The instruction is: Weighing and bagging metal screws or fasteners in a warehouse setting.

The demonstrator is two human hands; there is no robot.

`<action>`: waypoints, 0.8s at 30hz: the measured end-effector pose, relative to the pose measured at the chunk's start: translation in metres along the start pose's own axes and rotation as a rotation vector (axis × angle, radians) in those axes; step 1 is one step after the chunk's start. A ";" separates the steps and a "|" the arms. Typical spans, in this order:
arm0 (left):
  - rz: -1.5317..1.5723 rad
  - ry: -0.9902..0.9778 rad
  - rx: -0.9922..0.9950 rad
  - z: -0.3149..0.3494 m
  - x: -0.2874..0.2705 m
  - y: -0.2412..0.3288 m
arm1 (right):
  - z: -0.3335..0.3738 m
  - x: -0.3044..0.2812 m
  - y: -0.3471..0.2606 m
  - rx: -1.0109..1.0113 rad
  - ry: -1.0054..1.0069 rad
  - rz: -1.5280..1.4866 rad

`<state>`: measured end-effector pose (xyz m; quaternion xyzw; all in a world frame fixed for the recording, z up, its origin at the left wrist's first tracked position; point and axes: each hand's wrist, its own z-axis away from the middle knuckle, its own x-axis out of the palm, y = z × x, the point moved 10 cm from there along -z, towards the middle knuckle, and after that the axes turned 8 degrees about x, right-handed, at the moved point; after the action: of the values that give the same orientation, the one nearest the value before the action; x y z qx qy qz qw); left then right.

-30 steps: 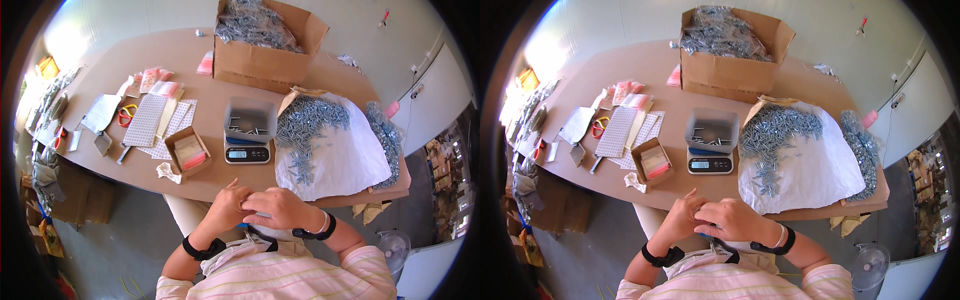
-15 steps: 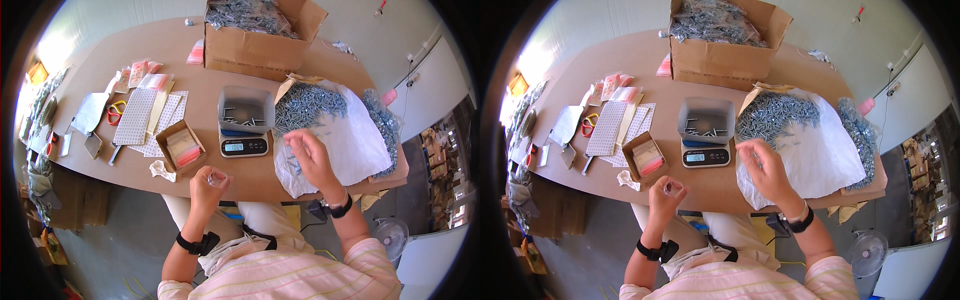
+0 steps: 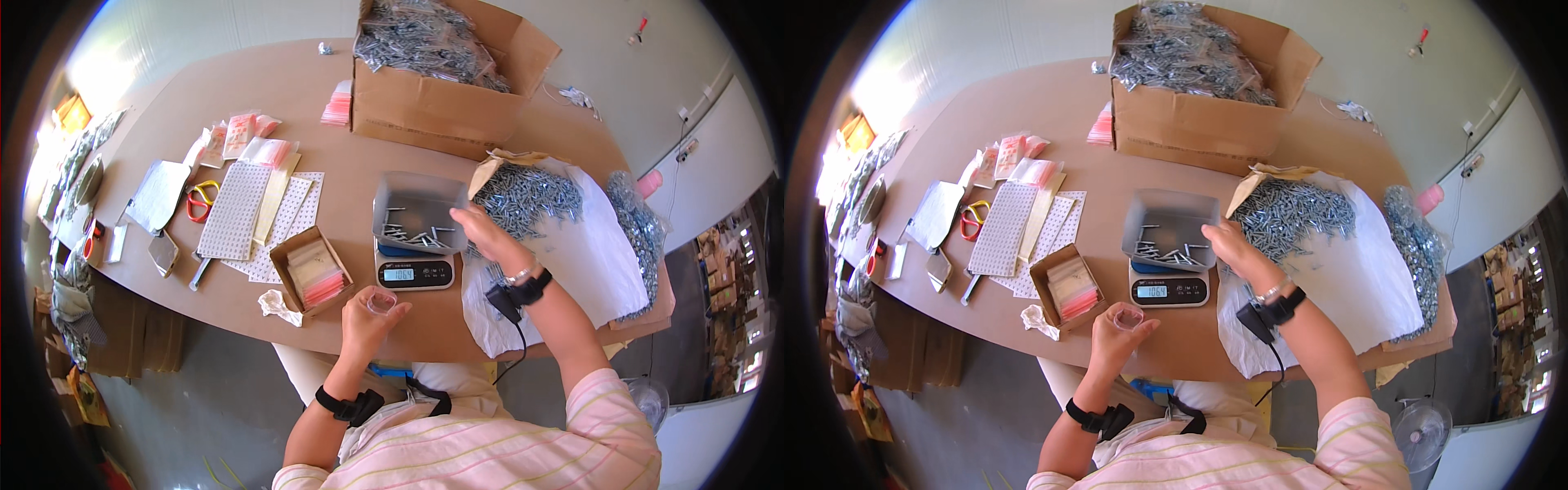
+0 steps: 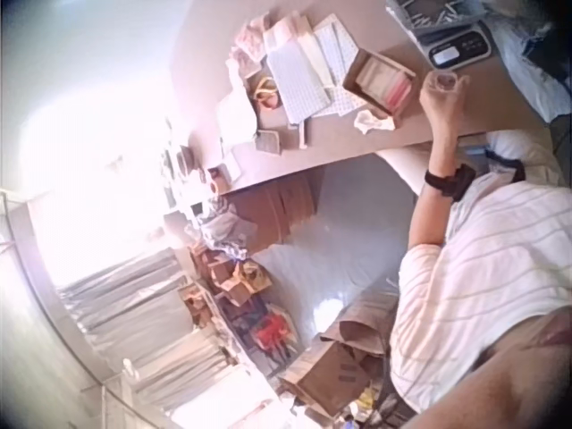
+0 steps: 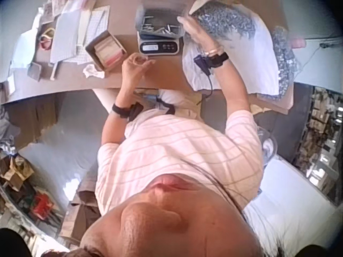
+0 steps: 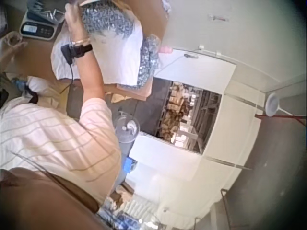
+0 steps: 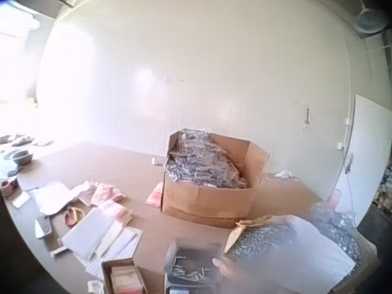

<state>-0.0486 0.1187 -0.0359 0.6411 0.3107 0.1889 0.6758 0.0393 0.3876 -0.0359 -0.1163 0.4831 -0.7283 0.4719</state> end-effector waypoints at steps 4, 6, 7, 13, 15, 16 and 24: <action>-0.056 0.060 0.070 -0.007 -0.004 0.004 | 0.074 -0.004 -0.066 -0.439 0.159 -0.107; -0.167 0.060 0.077 -0.011 0.002 0.017 | 0.116 -0.003 -0.096 -0.576 0.243 -0.037; -0.189 0.061 0.085 -0.011 0.006 0.017 | 0.128 0.003 -0.104 -0.605 0.228 0.032; -0.181 0.060 0.004 -0.011 0.016 0.017 | 0.193 0.047 -0.149 -0.950 0.367 0.617; -0.190 0.051 -0.007 -0.009 0.018 0.016 | 0.199 0.054 -0.153 -0.933 0.353 0.647; -0.204 0.042 -0.011 -0.008 0.020 0.015 | 0.202 0.058 -0.155 -0.920 0.345 0.674; -0.106 0.180 0.180 -0.002 0.020 0.018 | 0.227 0.083 -0.165 -0.921 0.322 0.822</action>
<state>-0.0328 0.1351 -0.0212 0.6624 0.4193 0.1812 0.5938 0.0427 0.2006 0.1890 -0.0015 0.8167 -0.2140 0.5360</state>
